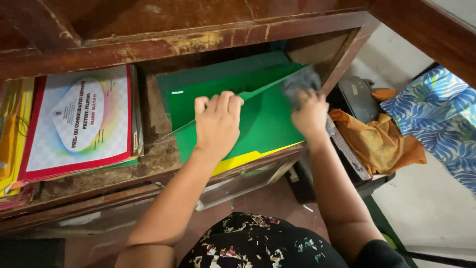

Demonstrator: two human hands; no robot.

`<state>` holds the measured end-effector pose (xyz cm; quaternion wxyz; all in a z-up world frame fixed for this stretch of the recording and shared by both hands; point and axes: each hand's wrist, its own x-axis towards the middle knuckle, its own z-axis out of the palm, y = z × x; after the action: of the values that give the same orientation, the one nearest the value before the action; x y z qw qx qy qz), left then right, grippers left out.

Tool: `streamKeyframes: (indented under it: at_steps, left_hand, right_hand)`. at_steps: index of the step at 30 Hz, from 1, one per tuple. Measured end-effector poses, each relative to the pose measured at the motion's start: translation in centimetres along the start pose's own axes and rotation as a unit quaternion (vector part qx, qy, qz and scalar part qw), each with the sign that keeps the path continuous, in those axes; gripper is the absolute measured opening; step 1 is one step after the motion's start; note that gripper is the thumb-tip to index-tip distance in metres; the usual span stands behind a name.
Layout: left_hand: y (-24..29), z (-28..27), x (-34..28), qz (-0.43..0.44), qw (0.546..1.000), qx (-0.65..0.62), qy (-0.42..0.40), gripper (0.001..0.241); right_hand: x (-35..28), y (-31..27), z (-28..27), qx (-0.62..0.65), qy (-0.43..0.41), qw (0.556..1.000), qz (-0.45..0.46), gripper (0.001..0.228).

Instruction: Wiping dust off plastic folders and file organizers using a cloth in an archive room.

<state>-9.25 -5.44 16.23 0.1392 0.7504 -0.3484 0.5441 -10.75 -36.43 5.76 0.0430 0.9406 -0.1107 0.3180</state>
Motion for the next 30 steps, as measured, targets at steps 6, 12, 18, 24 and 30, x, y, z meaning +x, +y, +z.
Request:
streamKeyframes:
  at_steps: [6,12,18,24,30]
  left_hand:
    - [-0.6,-0.1,0.6,-0.013,1.0,0.023,0.007,0.015]
    - [-2.5,0.9,0.6,-0.026,0.999,0.015,-0.029,0.005]
    - [-3.0,2.6,-1.8,-0.115,0.971,-0.063,-0.2,0.029]
    - [-4.4,3.1,-2.0,-0.216,0.915,-0.119,-0.318,0.029]
    - [-3.7,3.3,-2.9,-0.213,0.905,-0.108,-0.353,0.027]
  right_hand:
    - [-2.4,-8.0,-4.7,0.071,0.015,0.978,-0.194,0.04]
    - [-2.9,-5.9,-5.0,0.157,0.0,0.97,-0.183,0.058]
    - [-1.7,-0.6,-4.1,0.006,-0.068,0.997,0.038,0.049]
    - [-4.1,-6.2,-8.1,0.14,-0.084,0.973,-0.164,0.071]
    - [-3.4,-2.5,-10.4,0.332,0.005,0.943,-0.005,0.043]
